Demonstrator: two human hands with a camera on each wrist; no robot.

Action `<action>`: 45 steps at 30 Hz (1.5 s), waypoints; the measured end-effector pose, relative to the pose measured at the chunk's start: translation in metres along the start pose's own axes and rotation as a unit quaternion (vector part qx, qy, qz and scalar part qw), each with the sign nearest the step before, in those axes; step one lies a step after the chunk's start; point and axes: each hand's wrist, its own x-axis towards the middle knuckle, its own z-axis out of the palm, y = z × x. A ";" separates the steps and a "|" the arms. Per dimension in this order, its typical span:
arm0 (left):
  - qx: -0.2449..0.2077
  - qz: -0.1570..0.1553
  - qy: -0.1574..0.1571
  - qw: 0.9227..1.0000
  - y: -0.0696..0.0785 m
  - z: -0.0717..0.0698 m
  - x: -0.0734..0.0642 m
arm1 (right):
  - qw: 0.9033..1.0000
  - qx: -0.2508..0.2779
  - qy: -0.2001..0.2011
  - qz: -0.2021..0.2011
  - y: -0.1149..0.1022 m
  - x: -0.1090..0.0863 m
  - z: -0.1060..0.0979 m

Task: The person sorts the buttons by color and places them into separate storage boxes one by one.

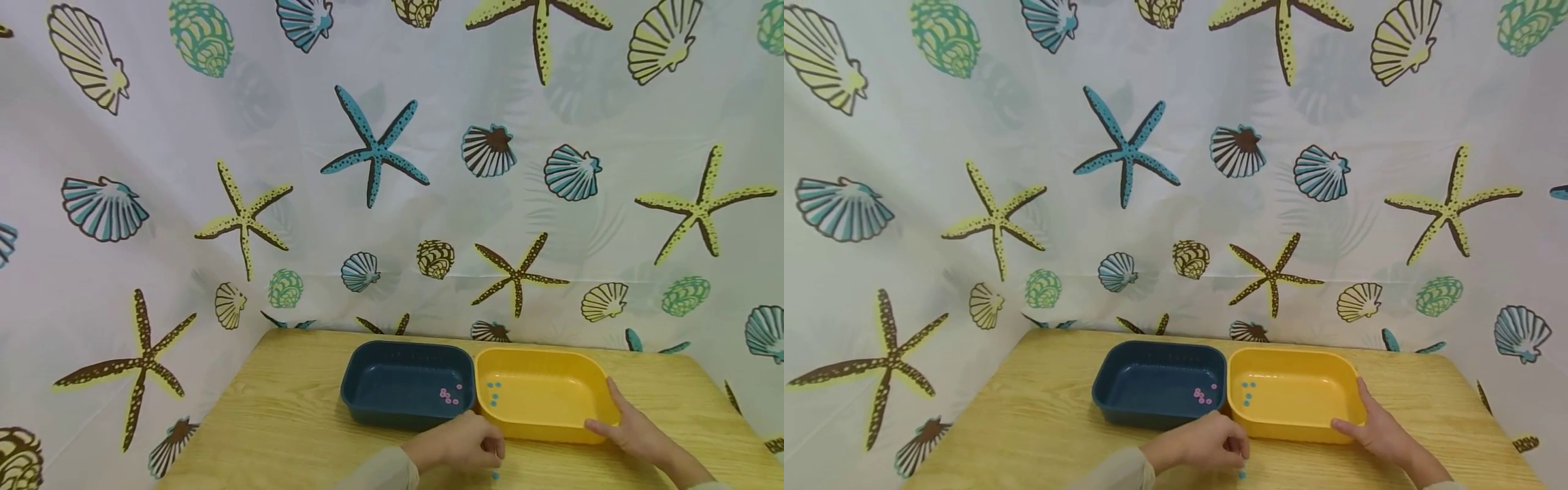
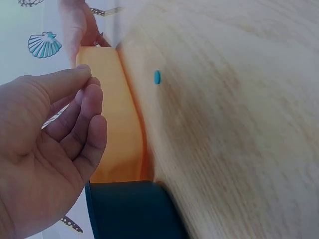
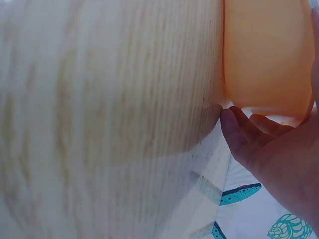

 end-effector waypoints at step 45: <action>-0.201 -0.134 0.217 0.946 -0.030 -0.032 0.040 | 1.000 -0.005 -0.003 -0.004 0.004 0.001 -0.001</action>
